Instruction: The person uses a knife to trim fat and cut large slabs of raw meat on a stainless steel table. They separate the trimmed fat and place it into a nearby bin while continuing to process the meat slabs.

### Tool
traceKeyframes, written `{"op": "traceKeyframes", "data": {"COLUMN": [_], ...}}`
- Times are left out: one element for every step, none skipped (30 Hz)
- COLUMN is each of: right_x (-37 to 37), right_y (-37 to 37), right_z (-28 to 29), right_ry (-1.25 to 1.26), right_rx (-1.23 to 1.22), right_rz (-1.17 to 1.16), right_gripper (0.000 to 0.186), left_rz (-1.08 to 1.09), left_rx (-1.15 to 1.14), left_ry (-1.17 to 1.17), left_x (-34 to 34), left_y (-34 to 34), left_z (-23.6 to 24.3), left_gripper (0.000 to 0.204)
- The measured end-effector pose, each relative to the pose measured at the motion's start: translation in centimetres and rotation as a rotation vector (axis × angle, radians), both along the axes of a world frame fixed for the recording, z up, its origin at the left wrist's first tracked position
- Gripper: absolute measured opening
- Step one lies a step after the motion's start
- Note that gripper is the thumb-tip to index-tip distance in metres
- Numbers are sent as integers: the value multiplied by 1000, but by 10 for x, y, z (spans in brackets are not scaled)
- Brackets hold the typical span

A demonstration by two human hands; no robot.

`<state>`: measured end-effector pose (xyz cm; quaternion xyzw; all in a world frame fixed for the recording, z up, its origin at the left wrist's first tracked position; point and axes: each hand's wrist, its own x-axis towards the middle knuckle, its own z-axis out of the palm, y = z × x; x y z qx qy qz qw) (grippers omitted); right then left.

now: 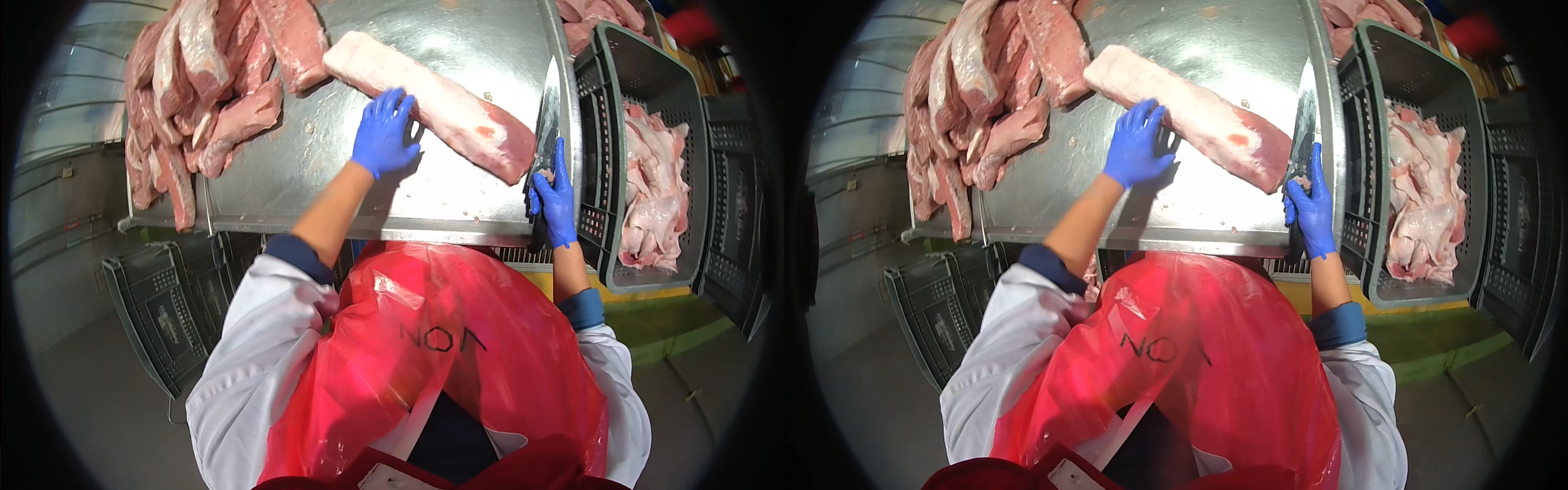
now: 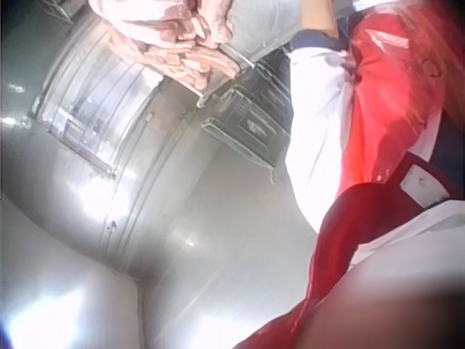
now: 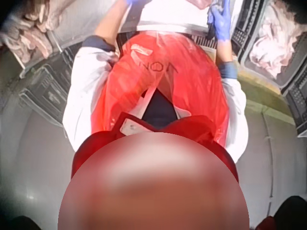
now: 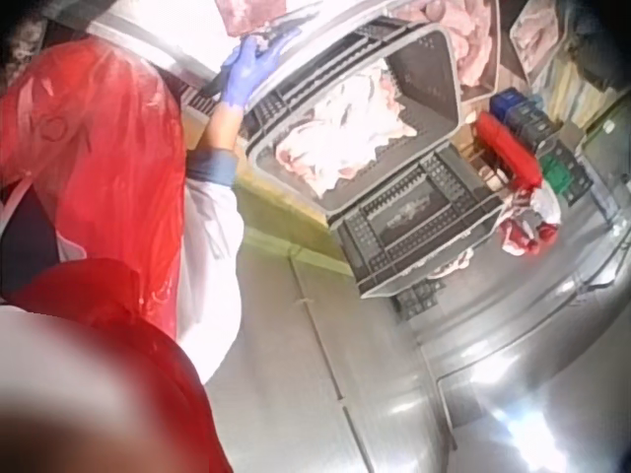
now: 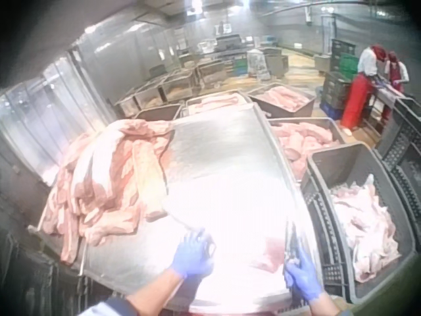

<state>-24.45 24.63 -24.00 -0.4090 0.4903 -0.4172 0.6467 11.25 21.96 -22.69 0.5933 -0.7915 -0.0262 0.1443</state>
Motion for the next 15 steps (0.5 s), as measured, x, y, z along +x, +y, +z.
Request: {"op": "traceKeyframes", "data": {"right_x": [-1, -4, -8, -11, -12, -13, -13, -13, -10, -8, -6, -4, -1, 4, 10], "right_y": [2, 5, 6, 8, 9, 11, 12, 11, 7, 3, 0, -5, -10, -16, -20], "right_z": [1, 1, -3, -5, -5, -5, -6, -7, -3, 0, -2, -5, -6, -5, -3], "right_ry": [-1, 3, -14, 5, 17, 29, 57, 94, 118, 142, 165, 185, 204, 224, 245], "right_rx": [-10, -19, -32, -30, -30, -25, -31, -6, 3, 12, -9, -31, -51, -64, -73], "right_rz": [-11, -38, -23, -38, -55, -73, -90, -127, -153, -178, -177, -183, -189, -186, -178], "right_gripper": [84, 84, 85, 85, 85, 85, 85, 85, 85, 86, 85, 85, 84, 84, 83], "left_rz": [-58, -131, -140, -131, -119, -109, -69, -70, -58, -43, -64, -59, -54, -48, -38], "left_rx": [-14, -28, -43, -5, 33, 76, 249, 286, 319, 352, 330, 341, 355, 369, 448], "left_ry": [-71, -137, -202, -227, -253, -278, -213, -241, -276, -311, -311, -287, -265, -242, -189], "left_x": [6, 8, 6, 3, 0, -6, -22, -29, -29, -27, -22, -18, -14, -9, -4], "left_y": [-19, -41, -60, -78, -95, -106, -115, -124, -132, -137, -136, -134, -129, -124, -119], "left_z": [-7, -16, -20, -22, -24, -27, -3, 0, 5, 8, 5, 6, 7, 10, 17], "left_gripper": [81, 81, 91, 90, 89, 88, 80, 76, 72, 69, 60, 60, 61, 61, 62]}}
